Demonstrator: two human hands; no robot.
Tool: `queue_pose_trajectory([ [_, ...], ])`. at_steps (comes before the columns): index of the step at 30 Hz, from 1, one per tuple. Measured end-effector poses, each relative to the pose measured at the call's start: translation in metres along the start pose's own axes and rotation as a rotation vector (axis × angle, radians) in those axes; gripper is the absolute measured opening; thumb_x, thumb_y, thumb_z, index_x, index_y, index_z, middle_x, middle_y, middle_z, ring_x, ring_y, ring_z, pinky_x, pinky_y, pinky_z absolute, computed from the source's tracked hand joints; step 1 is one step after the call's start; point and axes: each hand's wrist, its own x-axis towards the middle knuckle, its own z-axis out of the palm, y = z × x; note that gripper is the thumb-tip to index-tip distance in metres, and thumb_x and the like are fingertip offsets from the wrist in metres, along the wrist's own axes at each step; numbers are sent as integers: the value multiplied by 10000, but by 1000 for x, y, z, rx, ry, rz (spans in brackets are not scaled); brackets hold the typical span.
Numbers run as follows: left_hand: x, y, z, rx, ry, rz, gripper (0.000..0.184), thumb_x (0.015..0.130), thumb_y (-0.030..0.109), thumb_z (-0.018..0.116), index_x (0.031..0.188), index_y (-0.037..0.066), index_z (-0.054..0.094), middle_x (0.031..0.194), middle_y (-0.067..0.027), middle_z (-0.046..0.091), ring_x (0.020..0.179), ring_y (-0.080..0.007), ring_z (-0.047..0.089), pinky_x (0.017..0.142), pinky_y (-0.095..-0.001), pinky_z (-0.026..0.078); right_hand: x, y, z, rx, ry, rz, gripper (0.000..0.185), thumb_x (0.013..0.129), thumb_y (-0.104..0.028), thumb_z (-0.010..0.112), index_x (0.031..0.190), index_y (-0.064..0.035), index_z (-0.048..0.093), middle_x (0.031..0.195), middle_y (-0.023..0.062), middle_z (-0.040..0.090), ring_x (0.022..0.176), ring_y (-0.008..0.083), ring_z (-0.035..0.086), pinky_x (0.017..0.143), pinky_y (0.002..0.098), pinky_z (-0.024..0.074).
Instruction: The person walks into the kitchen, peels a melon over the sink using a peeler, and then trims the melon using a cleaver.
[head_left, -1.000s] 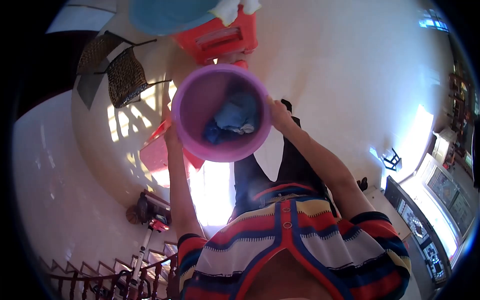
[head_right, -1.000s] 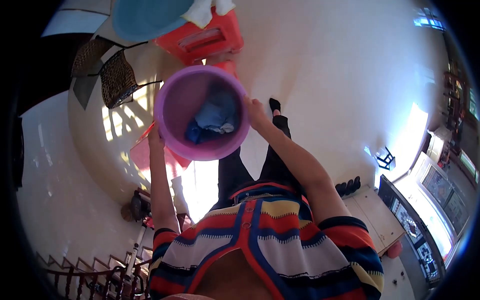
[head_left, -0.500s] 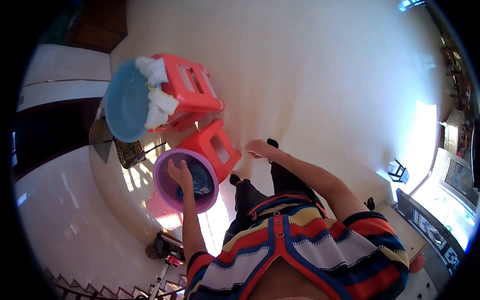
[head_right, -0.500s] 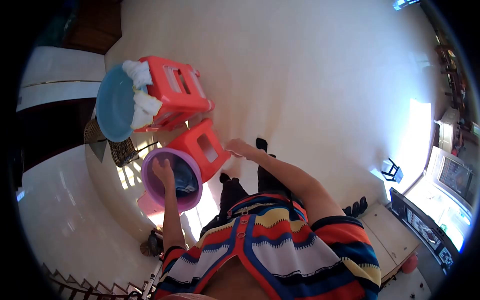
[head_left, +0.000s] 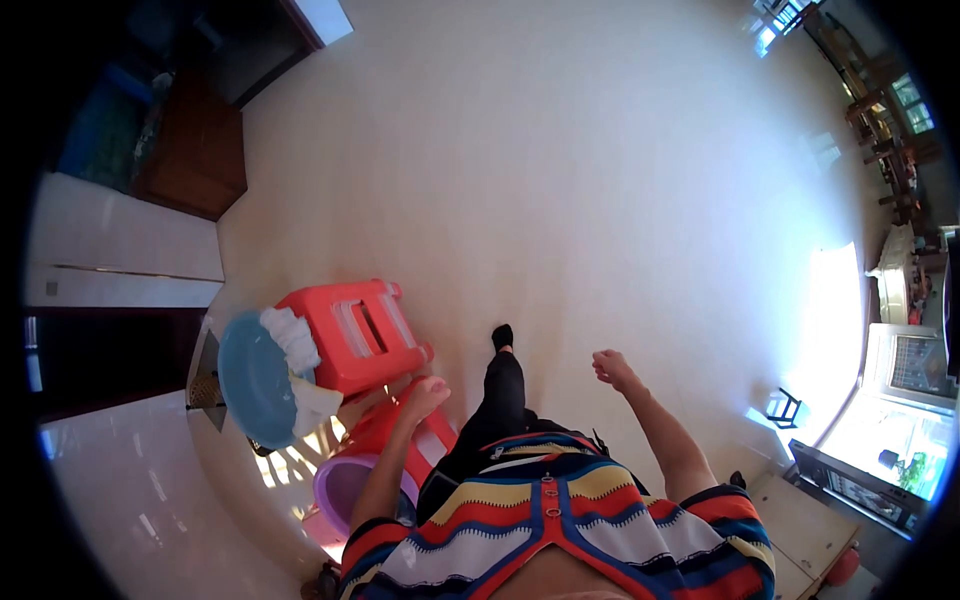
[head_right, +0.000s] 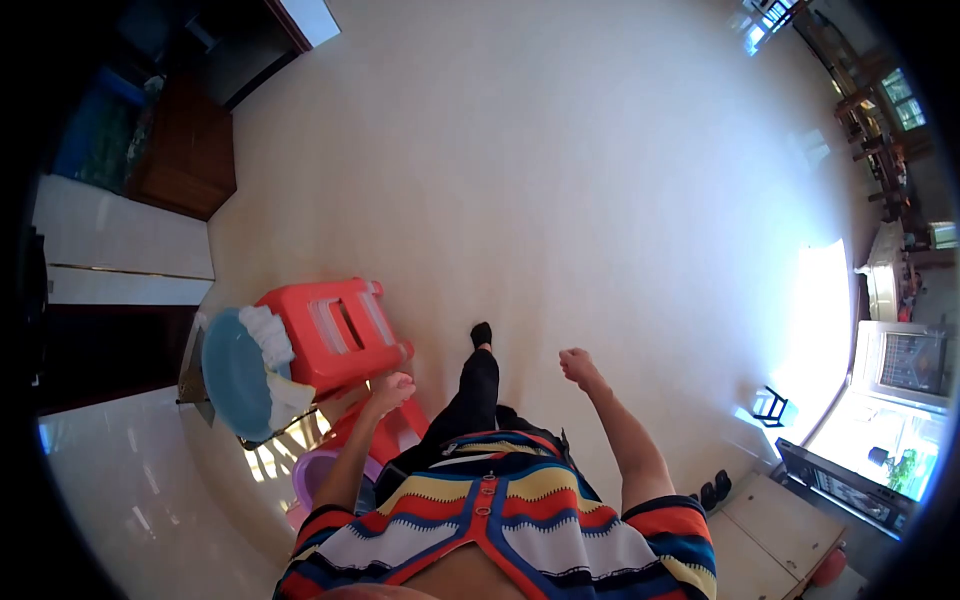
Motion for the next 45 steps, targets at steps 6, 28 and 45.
queue_pose_trajectory([
  [6, 136, 131, -62, 214, 65, 246, 390, 763, 280, 673, 1006, -19, 611, 946, -163, 667, 908, -257, 646, 793, -343, 505, 15, -16, -28, -237, 169, 56, 236, 799, -221, 566, 620, -68, 551, 561, 4, 499, 440, 94, 448, 387, 243, 375],
  [28, 371, 795, -243, 614, -566, 747, 337, 849, 246, 577, 1043, -29, 568, 1008, -188, 621, 897, -299, 619, 788, -386, 483, 357, -705, -69, -620, 355, -603, 284, 811, -276, 613, 914, -15, 660, 873, 163, 675, 833, 282, 649, 731, 383, 507],
  [45, 604, 1149, -326, 1371, -1189, 946, 434, 845, 341, 627, 1180, 68, 590, 1193, -151, 583, 1010, -298, 608, 840, -452, 495, 591, -990, -66, -978, 40, -193, 309, 802, -314, 626, 930, -37, 668, 893, 148, 675, 865, 261, 641, 767, 386, 497],
])
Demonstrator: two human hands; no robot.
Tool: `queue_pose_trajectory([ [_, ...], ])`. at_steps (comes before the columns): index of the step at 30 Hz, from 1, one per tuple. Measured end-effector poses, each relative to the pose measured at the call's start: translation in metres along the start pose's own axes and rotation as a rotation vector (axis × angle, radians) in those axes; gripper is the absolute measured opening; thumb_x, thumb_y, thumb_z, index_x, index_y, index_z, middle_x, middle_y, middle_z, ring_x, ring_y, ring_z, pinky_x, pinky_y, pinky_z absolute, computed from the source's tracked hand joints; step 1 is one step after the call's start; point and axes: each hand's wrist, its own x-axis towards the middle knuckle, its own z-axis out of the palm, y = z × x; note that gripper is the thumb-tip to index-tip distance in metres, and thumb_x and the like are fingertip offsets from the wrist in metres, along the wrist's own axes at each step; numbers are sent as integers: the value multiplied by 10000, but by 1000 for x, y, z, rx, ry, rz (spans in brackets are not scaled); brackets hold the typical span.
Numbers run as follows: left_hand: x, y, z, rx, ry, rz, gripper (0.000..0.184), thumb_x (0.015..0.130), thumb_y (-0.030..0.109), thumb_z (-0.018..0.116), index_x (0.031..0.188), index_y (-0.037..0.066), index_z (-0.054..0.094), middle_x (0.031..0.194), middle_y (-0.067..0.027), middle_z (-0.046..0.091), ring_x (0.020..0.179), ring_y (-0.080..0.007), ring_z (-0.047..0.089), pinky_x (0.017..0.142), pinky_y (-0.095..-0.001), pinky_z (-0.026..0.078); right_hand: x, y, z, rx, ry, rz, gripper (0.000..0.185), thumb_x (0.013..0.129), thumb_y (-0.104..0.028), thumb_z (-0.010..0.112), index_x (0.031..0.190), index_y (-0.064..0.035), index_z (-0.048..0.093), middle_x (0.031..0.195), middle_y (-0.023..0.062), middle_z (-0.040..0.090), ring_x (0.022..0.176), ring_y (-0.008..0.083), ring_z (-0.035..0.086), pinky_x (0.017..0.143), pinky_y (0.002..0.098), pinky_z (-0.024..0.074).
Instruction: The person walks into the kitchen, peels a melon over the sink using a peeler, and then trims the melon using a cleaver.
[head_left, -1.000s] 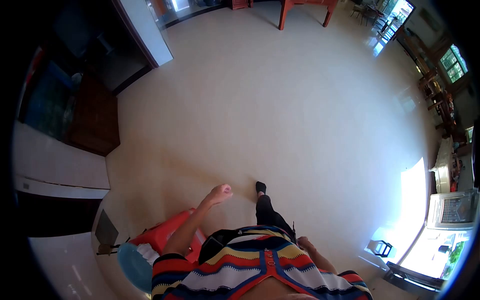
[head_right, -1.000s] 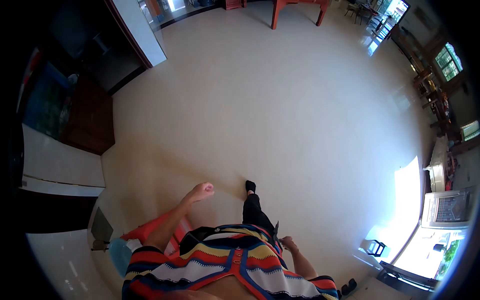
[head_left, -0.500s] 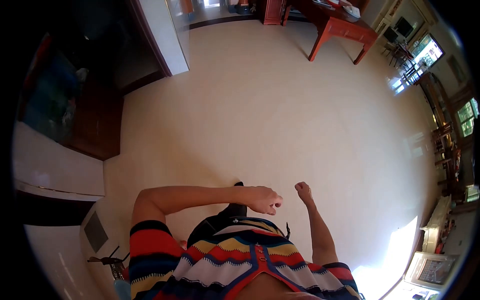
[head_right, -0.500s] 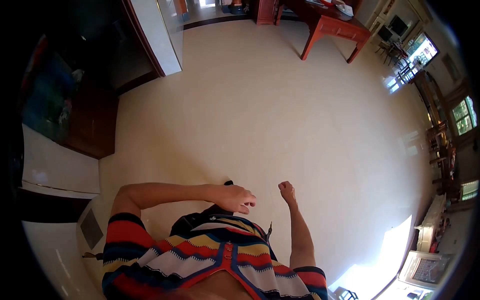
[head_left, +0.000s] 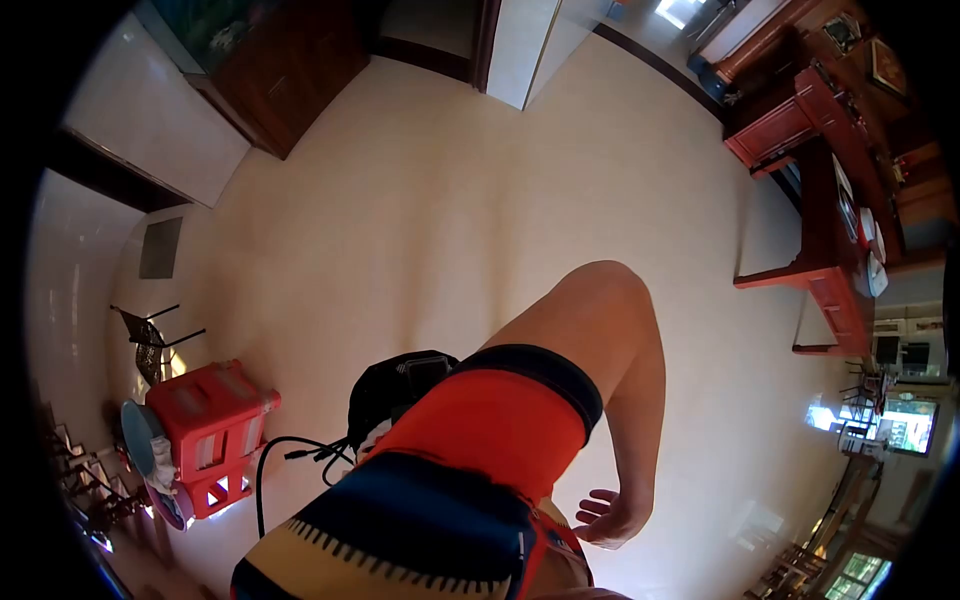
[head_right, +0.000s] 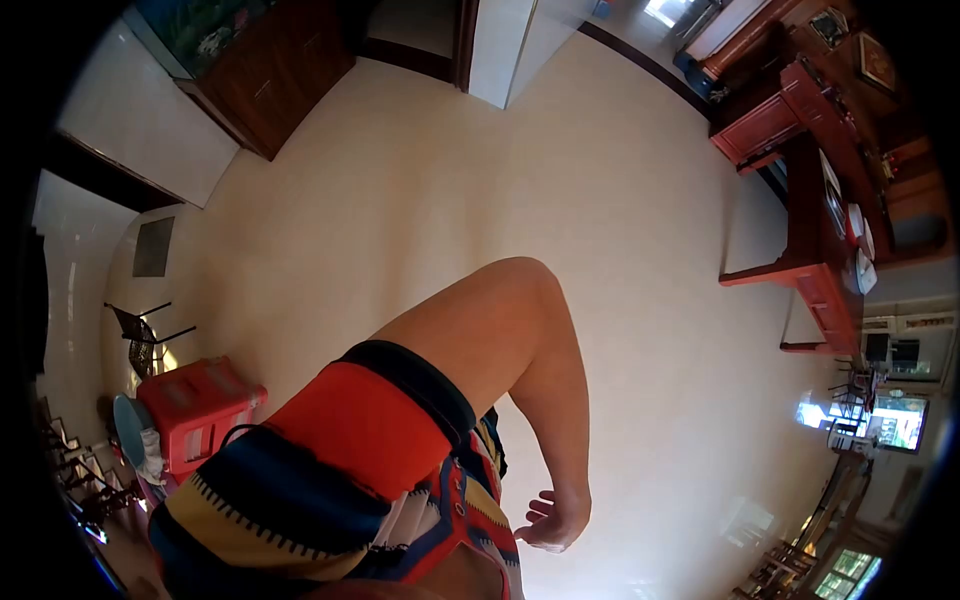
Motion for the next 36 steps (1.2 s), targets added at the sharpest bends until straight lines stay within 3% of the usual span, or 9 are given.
queue_pose_trajectory([
  [10, -126, -195, -149, -56, 56, -25, 431, 855, 336, 616, 1181, 55, 585, 1191, -152, 585, 1009, -296, 608, 840, -449, 497, 224, -246, -287, 80, 270, -343, 333, 795, -351, 632, 940, -54, 675, 936, 143, 673, 909, 268, 634, 803, 387, 494],
  [14, -184, -277, -199, -31, 19, 15, 431, 860, 334, 612, 1182, 50, 584, 1190, -153, 586, 1009, -295, 608, 840, -448, 497, 273, -318, -313, 108, 224, -343, 342, 793, -365, 635, 944, -61, 677, 953, 141, 672, 927, 270, 631, 817, 388, 493],
  [24, -349, -487, -321, -8, -48, -60, 429, 870, 329, 601, 1183, 37, 579, 1188, -154, 587, 1008, -292, 609, 841, -446, 498, 325, -369, -328, 47, 6, 9, 366, 786, -401, 641, 953, -78, 684, 995, 137, 670, 971, 277, 625, 854, 388, 490],
  [26, -376, -552, -336, -133, 48, -162, 428, 872, 328, 599, 1183, 35, 578, 1188, -154, 588, 1008, -292, 609, 841, -445, 499, 348, -385, -346, 14, -51, 72, 371, 785, -408, 643, 955, -81, 685, 1004, 136, 669, 980, 278, 624, 861, 389, 489],
  [27, -395, -590, -331, -336, 333, -159, 211, 711, 151, 630, 717, -57, 666, 772, -209, 656, 694, -291, 633, 566, -409, 499, 362, -389, -355, -17, -89, 103, 374, 784, -412, 643, 956, -83, 686, 1008, 135, 669, 984, 279, 623, 864, 389, 489],
  [30, -477, -724, -351, -392, 508, -208, 232, 748, 179, 601, 868, -17, 639, 827, -206, 644, 808, -355, 616, 727, -448, 480, 423, -412, -402, -178, -234, 166, 381, 782, -423, 645, 959, -88, 688, 1021, 134, 668, 997, 281, 621, 875, 389, 488],
  [32, -546, -787, -348, -460, 789, -447, 316, 780, 180, 563, 1036, -6, 556, 1002, -201, 604, 969, -366, 569, 833, -453, 448, 483, -444, -453, -326, -298, 200, 386, 781, -430, 646, 961, -92, 689, 1029, 133, 668, 1006, 282, 620, 882, 389, 488],
  [34, -603, -850, -327, -344, 976, -737, 305, 819, 199, 547, 1054, 3, 544, 1042, -189, 576, 1004, -355, 545, 857, -443, 443, 556, -476, -504, -279, -79, 63, 350, 826, -366, 577, 985, -65, 657, 1030, 171, 657, 1003, 344, 610, 873, 413, 488],
  [36, -661, -899, -290, -530, 1190, -858, 303, 832, 227, 553, 1047, 12, 545, 1043, -171, 581, 982, -332, 562, 834, -418, 453, 624, -533, -564, -128, 135, 55, 311, 817, -321, 592, 976, -59, 643, 998, 182, 659, 993, 357, 608, 846, 429, 495],
])
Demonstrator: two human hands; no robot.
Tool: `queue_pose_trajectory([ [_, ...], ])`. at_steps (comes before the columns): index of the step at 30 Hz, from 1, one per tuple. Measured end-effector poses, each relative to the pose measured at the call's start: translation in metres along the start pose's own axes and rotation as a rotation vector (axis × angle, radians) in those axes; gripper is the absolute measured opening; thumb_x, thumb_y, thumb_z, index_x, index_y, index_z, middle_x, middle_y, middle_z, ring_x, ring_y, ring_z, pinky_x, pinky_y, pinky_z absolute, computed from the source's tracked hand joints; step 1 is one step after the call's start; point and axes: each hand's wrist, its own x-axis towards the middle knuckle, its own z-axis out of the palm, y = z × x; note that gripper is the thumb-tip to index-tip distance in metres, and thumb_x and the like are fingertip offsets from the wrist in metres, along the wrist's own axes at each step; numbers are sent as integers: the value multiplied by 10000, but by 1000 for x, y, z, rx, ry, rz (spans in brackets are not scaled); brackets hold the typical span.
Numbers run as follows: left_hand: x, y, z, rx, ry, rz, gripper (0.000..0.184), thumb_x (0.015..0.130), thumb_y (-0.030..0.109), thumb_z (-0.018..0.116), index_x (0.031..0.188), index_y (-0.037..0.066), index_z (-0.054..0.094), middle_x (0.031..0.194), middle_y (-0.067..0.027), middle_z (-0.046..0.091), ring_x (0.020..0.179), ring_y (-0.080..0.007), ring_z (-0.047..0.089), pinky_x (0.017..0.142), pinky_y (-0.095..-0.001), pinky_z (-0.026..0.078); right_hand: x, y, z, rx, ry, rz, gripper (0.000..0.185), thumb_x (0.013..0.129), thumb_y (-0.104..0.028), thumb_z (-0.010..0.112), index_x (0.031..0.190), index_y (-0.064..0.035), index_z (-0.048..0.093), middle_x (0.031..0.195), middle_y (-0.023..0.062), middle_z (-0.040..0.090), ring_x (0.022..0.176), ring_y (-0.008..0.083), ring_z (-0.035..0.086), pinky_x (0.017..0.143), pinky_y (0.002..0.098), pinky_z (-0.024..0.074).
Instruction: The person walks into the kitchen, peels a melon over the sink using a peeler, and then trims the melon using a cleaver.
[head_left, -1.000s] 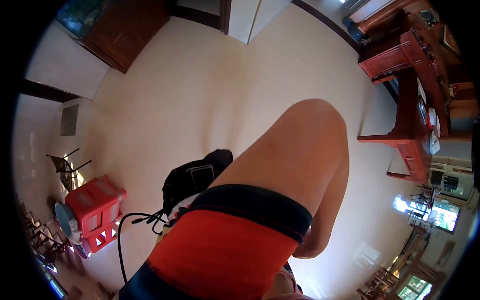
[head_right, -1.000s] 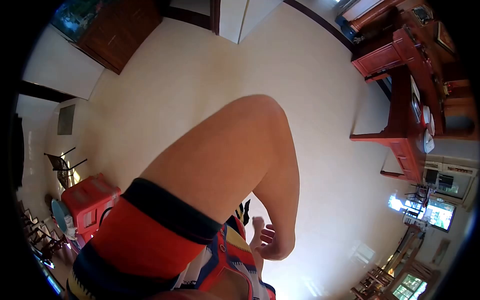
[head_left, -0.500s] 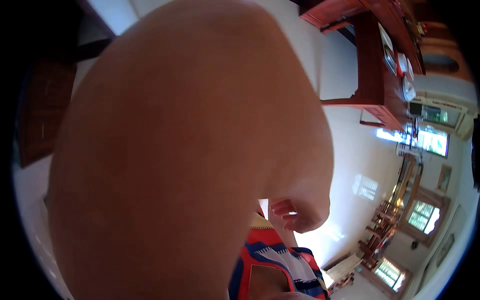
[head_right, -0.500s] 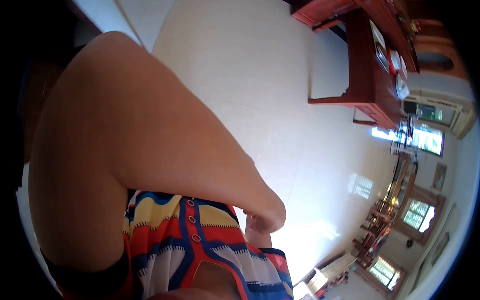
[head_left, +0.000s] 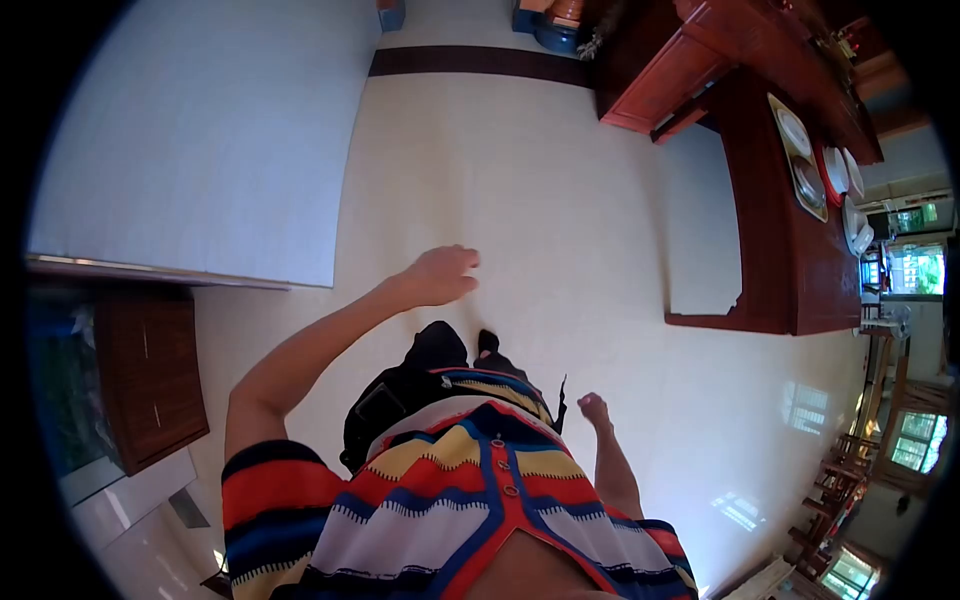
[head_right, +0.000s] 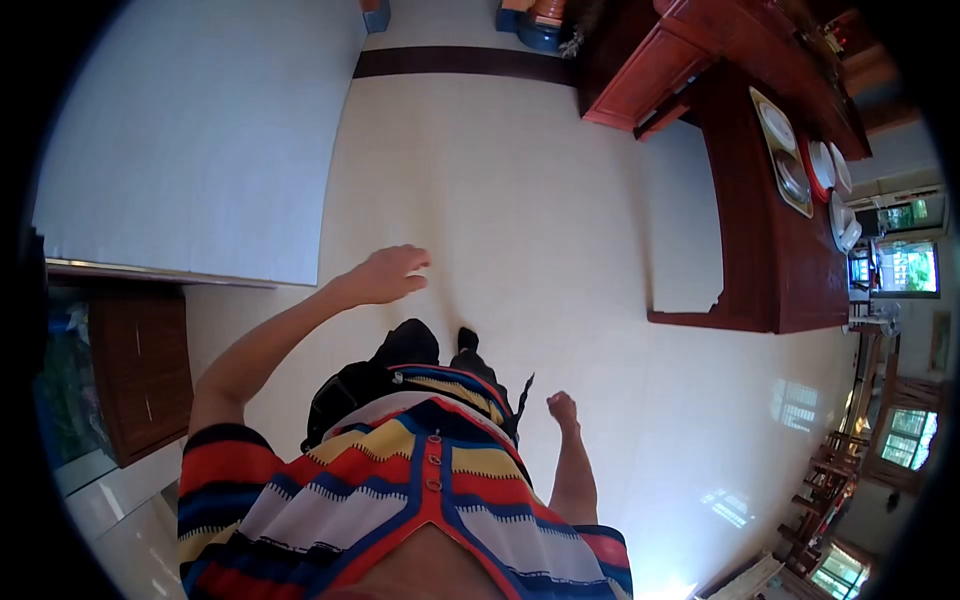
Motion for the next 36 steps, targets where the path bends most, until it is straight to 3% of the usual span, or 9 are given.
queue_pose_trajectory([
  [3, 0, -93, -47, 21, 87, -295, 308, 826, 232, 587, 1046, 18, 554, 1004, -170, 597, 974, -333, 569, 821, -415, 459, 138, -63, -64, -82, 139, -507, 277, 828, -296, 551, 923, -45, 619, 918, 181, 661, 898, 380, 623, 794, 447, 507],
  [10, 66, -238, -157, -1, -148, -496, 339, 789, 250, 606, 1017, 1, 581, 980, -201, 611, 947, -363, 577, 812, -446, 474, 235, -321, -196, 309, 260, -373, 284, 837, -305, 582, 950, -48, 631, 921, 179, 663, 890, 343, 637, 775, 414, 507],
  [13, 142, -276, -211, 118, 51, -477, 351, 791, 269, 618, 1020, 4, 591, 984, -198, 621, 973, -356, 578, 821, -434, 476, 260, -366, -188, 151, 74, -326, 284, 826, -309, 599, 946, -54, 637, 947, 170, 661, 919, 327, 629, 794, 409, 496],
  [17, 254, -290, -298, -44, -56, -298, 348, 794, 266, 643, 1017, 4, 597, 952, -177, 652, 906, -342, 614, 786, -408, 491, 282, -390, -182, -161, -198, -344, 339, 808, -357, 591, 966, -62, 647, 955, 188, 657, 928, 369, 621, 810, 433, 499],
  [19, 304, -301, -325, -40, -57, -171, 341, 794, 262, 652, 1013, 7, 595, 902, -169, 656, 861, -336, 625, 762, -397, 494, 292, -390, -167, -107, -117, -166, 321, 798, -344, 593, 951, -68, 653, 959, 160, 664, 920, 332, 630, 794, 415, 506],
  [23, 403, -337, -382, 19, -37, -110, 327, 793, 242, 662, 1021, 17, 595, 912, -167, 648, 842, -309, 628, 742, -381, 494, 341, -446, -235, -119, -532, 86, 399, 783, -413, 610, 949, -56, 678, 932, 164, 673, 912, 327, 636, 787, 448, 508],
  [30, 555, -329, -551, -197, 61, 37, 221, 842, 124, 636, 1039, 36, 588, 877, -101, 631, 773, -164, 608, 662, -290, 488, 535, -630, -397, -97, 81, -235, 313, 751, -257, 552, 909, 5, 616, 912, 193, 655, 895, 350, 632, 795, 445, 502],
  [33, 609, -302, -640, -515, 181, 161, 213, 890, 108, 591, 1087, 27, 579, 991, -75, 623, 831, -154, 590, 741, -261, 478, 575, -772, -491, 64, 375, -922, 191, 870, -219, 501, 870, -48, 586, 877, 134, 590, 814, 332, 574, 730, 424, 478],
  [36, 651, -279, -727, -657, 189, 490, 254, 942, 107, 494, 1168, -4, 528, 1113, -114, 597, 999, -217, 592, 879, -337, 473, 551, -916, -570, 496, 267, -842, 240, 857, -277, 529, 864, -38, 556, 837, 169, 590, 802, 361, 572, 729, 431, 465],
])
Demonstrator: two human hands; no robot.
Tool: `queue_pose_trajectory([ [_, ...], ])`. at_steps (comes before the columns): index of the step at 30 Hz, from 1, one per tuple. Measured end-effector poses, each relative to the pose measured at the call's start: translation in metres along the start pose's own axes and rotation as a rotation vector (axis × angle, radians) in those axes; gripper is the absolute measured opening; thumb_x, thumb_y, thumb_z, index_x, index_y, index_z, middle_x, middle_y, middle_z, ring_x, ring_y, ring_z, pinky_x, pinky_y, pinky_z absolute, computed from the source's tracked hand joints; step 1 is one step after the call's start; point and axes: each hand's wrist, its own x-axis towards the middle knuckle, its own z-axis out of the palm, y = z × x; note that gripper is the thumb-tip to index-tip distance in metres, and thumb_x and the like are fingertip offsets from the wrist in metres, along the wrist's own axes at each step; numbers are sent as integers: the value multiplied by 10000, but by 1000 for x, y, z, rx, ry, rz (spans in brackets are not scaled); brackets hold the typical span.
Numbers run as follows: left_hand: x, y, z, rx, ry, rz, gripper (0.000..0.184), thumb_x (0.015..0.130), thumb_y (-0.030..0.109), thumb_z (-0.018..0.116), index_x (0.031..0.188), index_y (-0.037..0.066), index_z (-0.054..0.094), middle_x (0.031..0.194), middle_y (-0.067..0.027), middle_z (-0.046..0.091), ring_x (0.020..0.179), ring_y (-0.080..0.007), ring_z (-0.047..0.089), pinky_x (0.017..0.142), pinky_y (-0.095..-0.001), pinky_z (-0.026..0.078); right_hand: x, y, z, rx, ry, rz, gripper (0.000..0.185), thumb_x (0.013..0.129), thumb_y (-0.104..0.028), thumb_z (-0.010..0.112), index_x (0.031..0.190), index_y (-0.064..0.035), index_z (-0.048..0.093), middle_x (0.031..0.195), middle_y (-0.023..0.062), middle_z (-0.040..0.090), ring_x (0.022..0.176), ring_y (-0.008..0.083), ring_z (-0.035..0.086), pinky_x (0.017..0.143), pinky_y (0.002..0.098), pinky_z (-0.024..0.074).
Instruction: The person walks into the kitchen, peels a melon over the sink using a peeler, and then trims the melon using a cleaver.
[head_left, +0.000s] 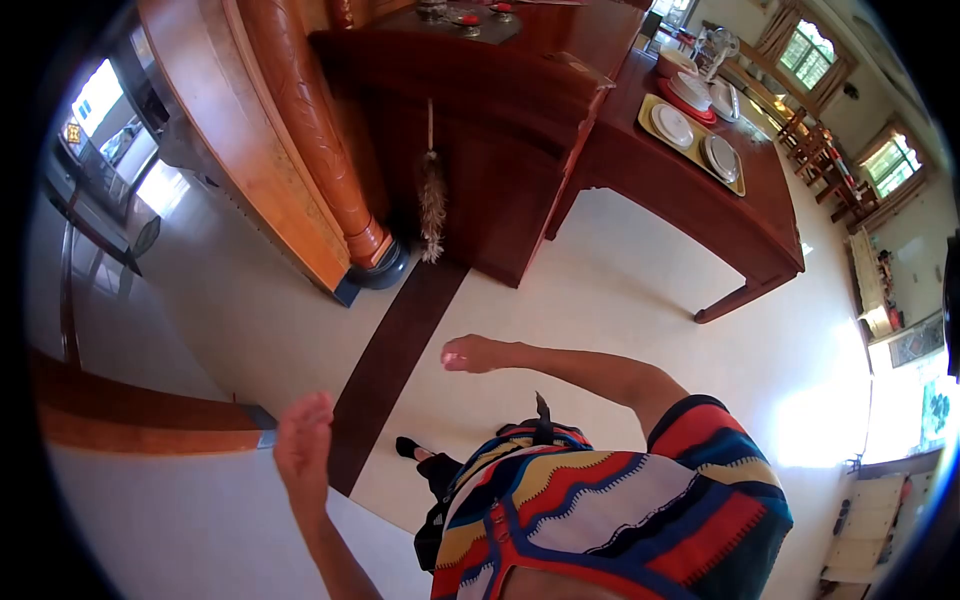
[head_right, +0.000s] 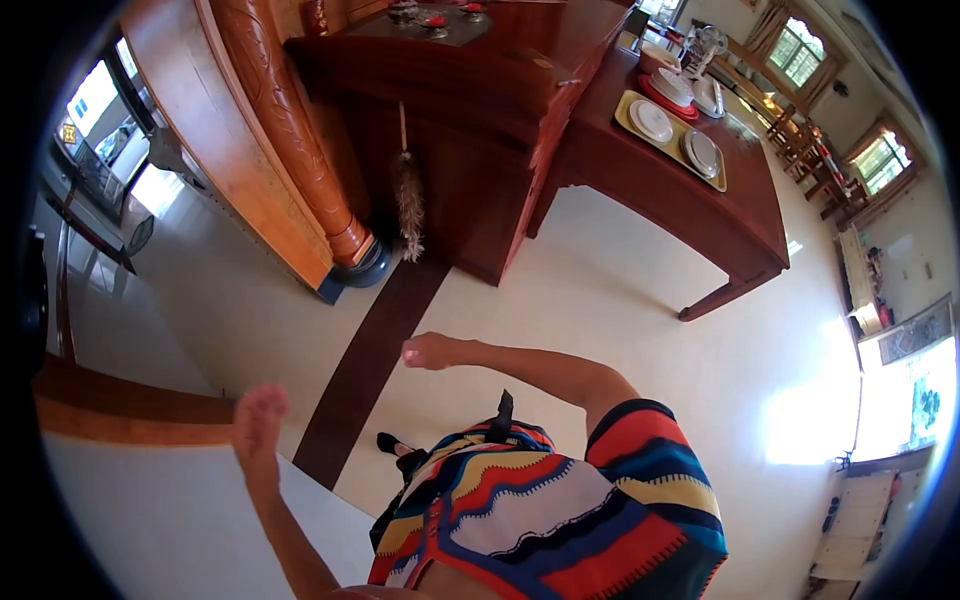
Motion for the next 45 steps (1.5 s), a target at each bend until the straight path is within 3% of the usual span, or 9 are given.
queue_pose_trajectory([
  [3, 80, 75, -63, -212, -239, 427, 359, 973, 214, 428, 1278, 24, 438, 1231, -214, 538, 1136, -373, 538, 930, -516, 447, 68, -19, 29, -68, -47, 20, 254, 856, -281, 521, 866, -29, 550, 839, 185, 591, 799, 372, 572, 727, 438, 462],
  [10, 202, 155, -233, 77, -529, 904, 526, 955, 383, 439, 1373, 81, 333, 1342, -214, 430, 1219, -363, 461, 925, -491, 439, 50, 99, 94, -442, -333, 670, 347, 739, -326, 574, 746, 9, 665, 778, 216, 647, 745, 381, 626, 672, 464, 494],
  [17, 317, 70, -339, -168, -333, 797, 500, 949, 382, 440, 1337, 75, 367, 1264, -186, 493, 1081, -315, 543, 823, -444, 473, 75, 85, 97, -393, -641, 1261, 381, 783, -360, 603, 874, 1, 683, 938, 172, 673, 869, 330, 641, 739, 445, 502],
  [23, 420, 53, -436, -32, -236, 696, 389, 936, 300, 506, 1236, 57, 457, 1126, -156, 567, 1013, -260, 575, 799, -408, 483, 330, 95, 102, -472, -459, 851, 344, 812, -325, 554, 868, -3, 659, 913, 201, 642, 857, 351, 622, 739, 454, 492],
  [25, 454, 12, -489, -68, -70, 470, 359, 914, 241, 533, 1177, 6, 468, 1016, -172, 596, 910, -240, 584, 742, -377, 508, 435, 140, 120, -583, -397, 223, 354, 840, -335, 484, 791, -10, 617, 874, 215, 607, 822, 394, 593, 715, 490, 472],
  [27, 489, -11, -536, -100, -78, 492, 329, 912, 197, 523, 1174, 4, 470, 1007, -169, 600, 877, -231, 589, 732, -369, 508, 569, 62, 107, -354, -339, 559, 311, 801, -337, 529, 886, -52, 618, 899, 197, 622, 849, 381, 590, 730, 467, 475],
  [35, 612, -51, -693, -244, -203, 443, 288, 880, 81, 525, 1137, -45, 501, 880, -173, 628, 747, -234, 618, 703, -354, 519, 826, 39, 127, -265, -78, 197, 290, 801, -316, 545, 875, -40, 595, 858, 192, 612, 836, 354, 593, 724, 442, 474],
  [41, 721, -118, -807, -367, -298, 130, 184, 879, -39, 520, 1055, -48, 573, 902, -132, 636, 869, -193, 636, 765, -308, 522, 849, 88, 140, -553, -759, 738, 280, 813, -246, 568, 1005, -55, 636, 897, 180, 648, 810, 284, 636, 694, 419, 479],
  [45, 802, -191, -875, -398, -395, -50, 178, 904, 14, 546, 1079, -1, 579, 953, -80, 631, 907, -158, 622, 763, -286, 513, 895, 82, 137, -368, -636, 934, 256, 797, -242, 568, 935, -42, 648, 877, 187, 653, 806, 306, 641, 688, 421, 489],
])
